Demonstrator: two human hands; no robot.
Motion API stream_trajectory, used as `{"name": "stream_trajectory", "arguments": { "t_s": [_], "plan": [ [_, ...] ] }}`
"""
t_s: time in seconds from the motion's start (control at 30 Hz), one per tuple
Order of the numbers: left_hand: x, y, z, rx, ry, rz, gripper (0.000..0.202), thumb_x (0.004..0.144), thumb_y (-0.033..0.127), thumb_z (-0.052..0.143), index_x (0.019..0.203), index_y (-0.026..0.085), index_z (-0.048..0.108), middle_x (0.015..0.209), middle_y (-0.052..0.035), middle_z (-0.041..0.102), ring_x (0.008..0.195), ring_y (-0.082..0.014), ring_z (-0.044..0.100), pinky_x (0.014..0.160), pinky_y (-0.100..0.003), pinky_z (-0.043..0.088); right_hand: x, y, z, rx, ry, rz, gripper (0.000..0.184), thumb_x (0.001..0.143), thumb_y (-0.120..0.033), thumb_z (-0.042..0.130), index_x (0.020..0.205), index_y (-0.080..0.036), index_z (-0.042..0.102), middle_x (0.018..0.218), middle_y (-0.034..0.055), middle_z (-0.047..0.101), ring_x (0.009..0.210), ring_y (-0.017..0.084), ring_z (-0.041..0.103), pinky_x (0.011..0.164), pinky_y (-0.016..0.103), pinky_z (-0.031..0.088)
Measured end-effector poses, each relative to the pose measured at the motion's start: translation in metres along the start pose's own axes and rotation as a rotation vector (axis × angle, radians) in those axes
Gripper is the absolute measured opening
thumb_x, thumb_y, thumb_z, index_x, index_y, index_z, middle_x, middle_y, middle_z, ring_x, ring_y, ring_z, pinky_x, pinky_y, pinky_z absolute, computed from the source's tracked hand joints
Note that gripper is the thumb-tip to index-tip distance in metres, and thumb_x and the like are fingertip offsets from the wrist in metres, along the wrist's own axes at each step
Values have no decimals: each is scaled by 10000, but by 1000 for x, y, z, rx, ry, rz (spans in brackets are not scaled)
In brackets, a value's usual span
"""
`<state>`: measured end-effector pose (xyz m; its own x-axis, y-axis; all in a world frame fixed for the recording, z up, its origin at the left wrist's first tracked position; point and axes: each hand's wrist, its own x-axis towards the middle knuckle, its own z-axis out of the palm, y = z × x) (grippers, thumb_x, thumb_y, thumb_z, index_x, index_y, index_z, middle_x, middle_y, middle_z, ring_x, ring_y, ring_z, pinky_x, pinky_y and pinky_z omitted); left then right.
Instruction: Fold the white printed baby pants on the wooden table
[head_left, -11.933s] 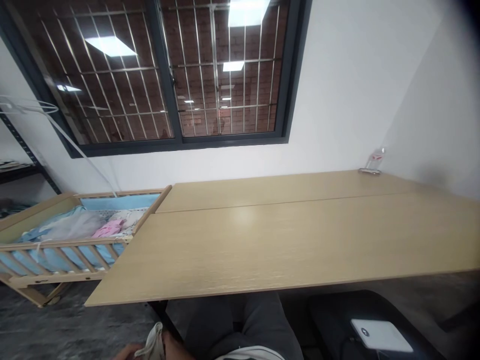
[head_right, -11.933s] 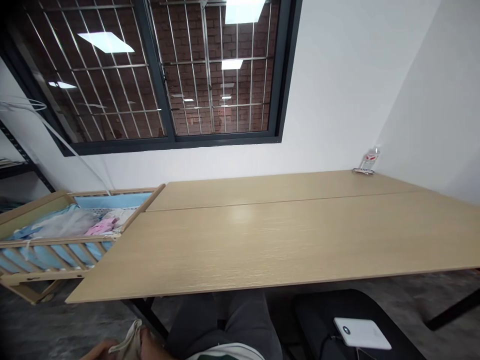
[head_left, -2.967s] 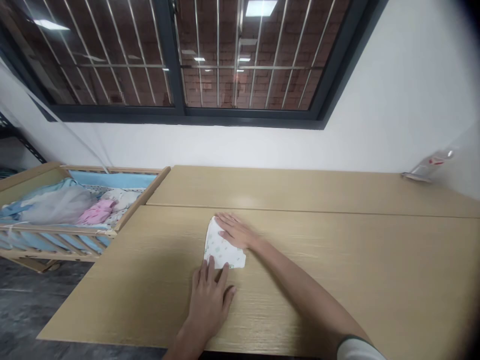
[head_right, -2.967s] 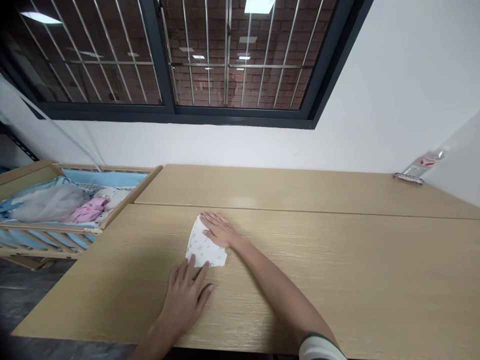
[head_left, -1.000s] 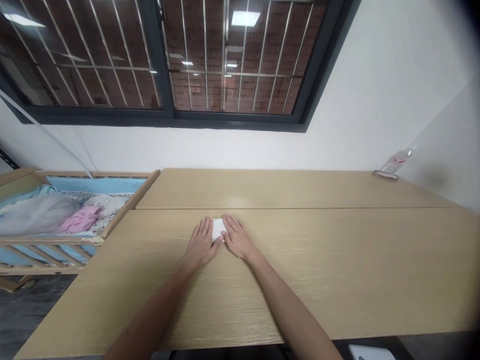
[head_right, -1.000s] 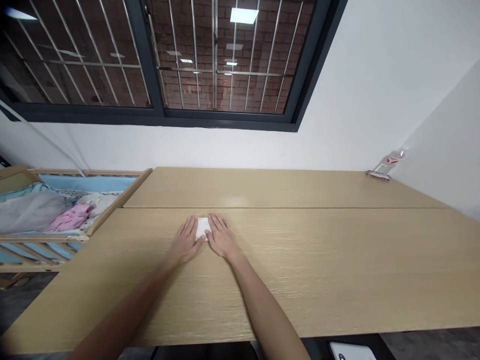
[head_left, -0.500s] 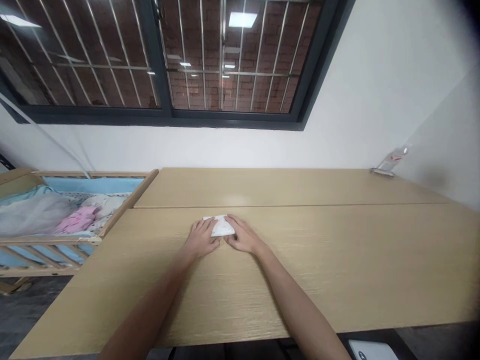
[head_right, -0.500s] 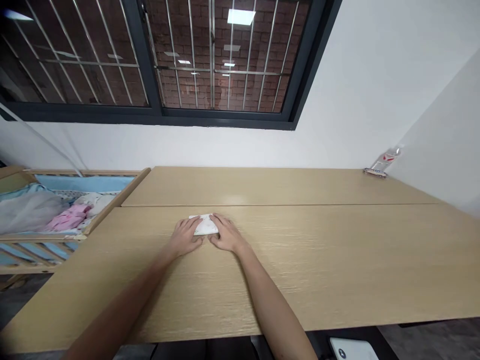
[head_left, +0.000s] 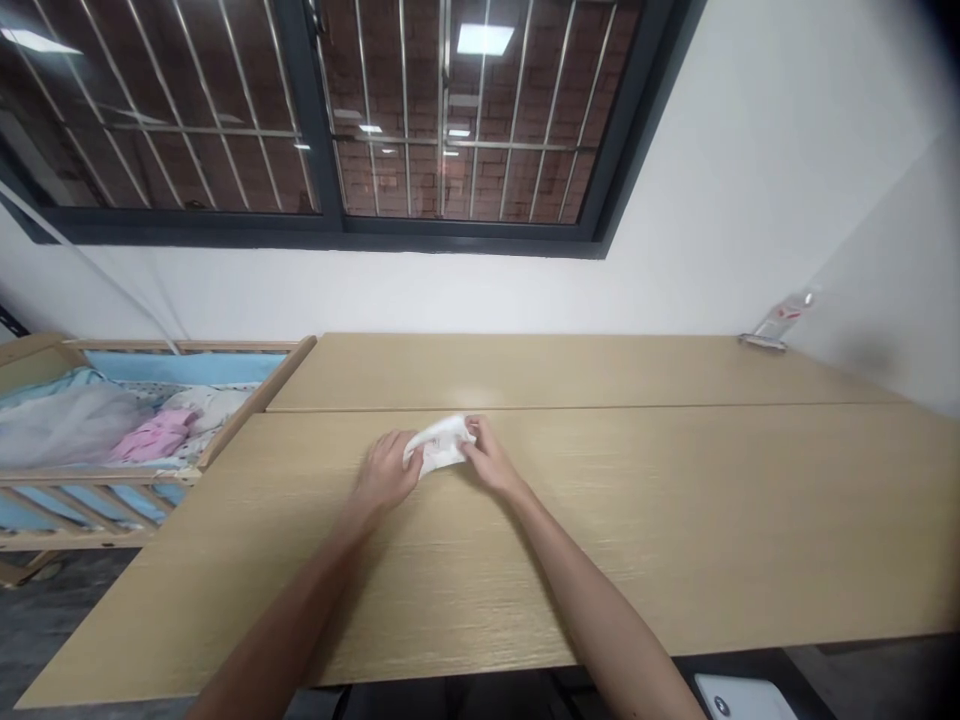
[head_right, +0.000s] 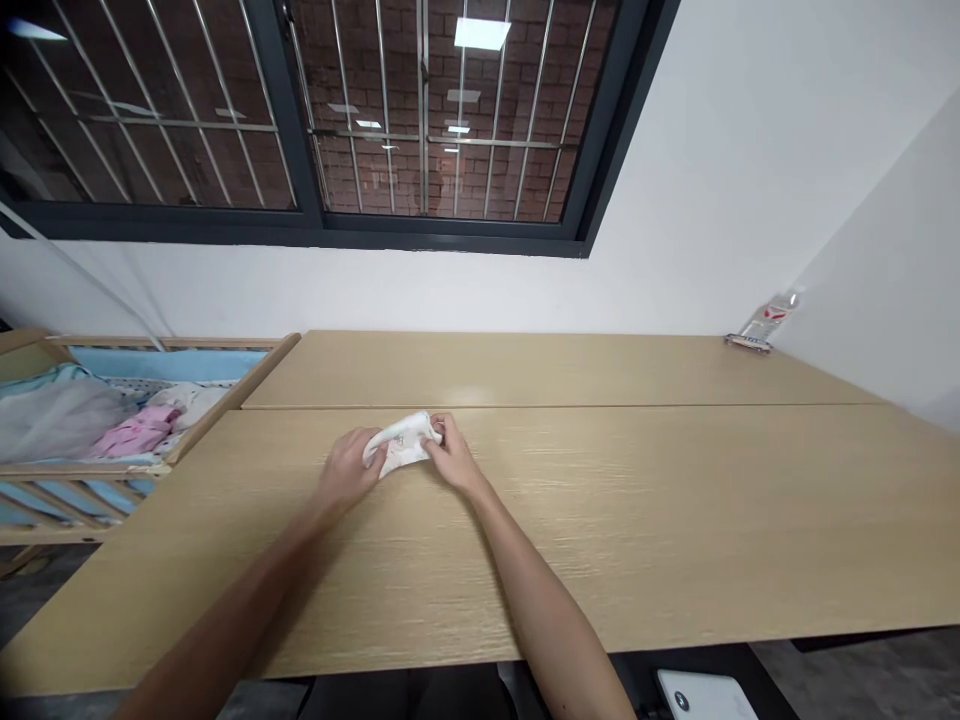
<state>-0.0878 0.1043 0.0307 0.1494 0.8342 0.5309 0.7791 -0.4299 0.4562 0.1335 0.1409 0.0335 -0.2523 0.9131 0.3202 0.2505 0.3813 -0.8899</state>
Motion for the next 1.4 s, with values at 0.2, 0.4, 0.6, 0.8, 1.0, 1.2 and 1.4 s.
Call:
{"name": "stream_trajectory", "arguments": {
  "t_s": [0.2,0.4,0.6,0.8,1.0,1.2,1.4],
  "plan": [
    [-8,6,2,-464,-229,-301,487,935,371,523,1370,201,386,914,-45,755,766,-212,717,691,-327,539,2,2,3,237,206,319,510,810,-531,674,1146,-251,412,761,-37,630,612,179,613,533,275,465],
    [-15,14,1,-7,-480,-185,504,890,303,517,1373,204,409,920,-51,730,817,-242,712,691,-328,476,0,19,6,-65,247,196,435,818,-504,677,1080,-216,483,837,33,698,754,209,685,692,340,538],
    [-14,24,-7,151,-526,-120,436,916,324,494,1339,222,456,985,-67,732,873,-264,713,712,-329,458,0,28,8,-143,232,160,304,825,-404,687,1017,-204,560,916,62,722,812,202,695,760,349,553],
    [-22,46,-12,270,-398,40,351,994,382,409,1232,183,573,1073,-137,710,1046,-324,653,919,-457,461,0,19,6,-197,275,73,301,938,-417,568,1116,-177,611,1026,103,733,915,227,702,872,404,554],
    [-66,80,20,285,-200,244,538,949,436,510,1331,62,570,1333,-241,616,1264,-382,554,1067,-539,432,-22,-25,5,-405,-253,-339,464,1060,-440,390,1440,-232,556,1530,87,513,1459,235,410,1225,460,279],
    [-78,82,36,331,-214,296,533,958,467,503,1290,72,637,1279,-240,666,1254,-405,581,1108,-603,390,-27,-18,14,-516,-631,-229,522,1081,-511,260,1551,-332,400,1631,-14,340,1551,210,211,1276,466,127],
    [-76,76,41,354,-207,222,698,955,537,466,1356,-27,554,1390,-328,561,1320,-432,529,1093,-570,413,6,7,2,-586,-537,-190,556,1064,-560,279,1583,-360,302,1666,-27,241,1562,218,166,1281,470,60]
  ]
}}
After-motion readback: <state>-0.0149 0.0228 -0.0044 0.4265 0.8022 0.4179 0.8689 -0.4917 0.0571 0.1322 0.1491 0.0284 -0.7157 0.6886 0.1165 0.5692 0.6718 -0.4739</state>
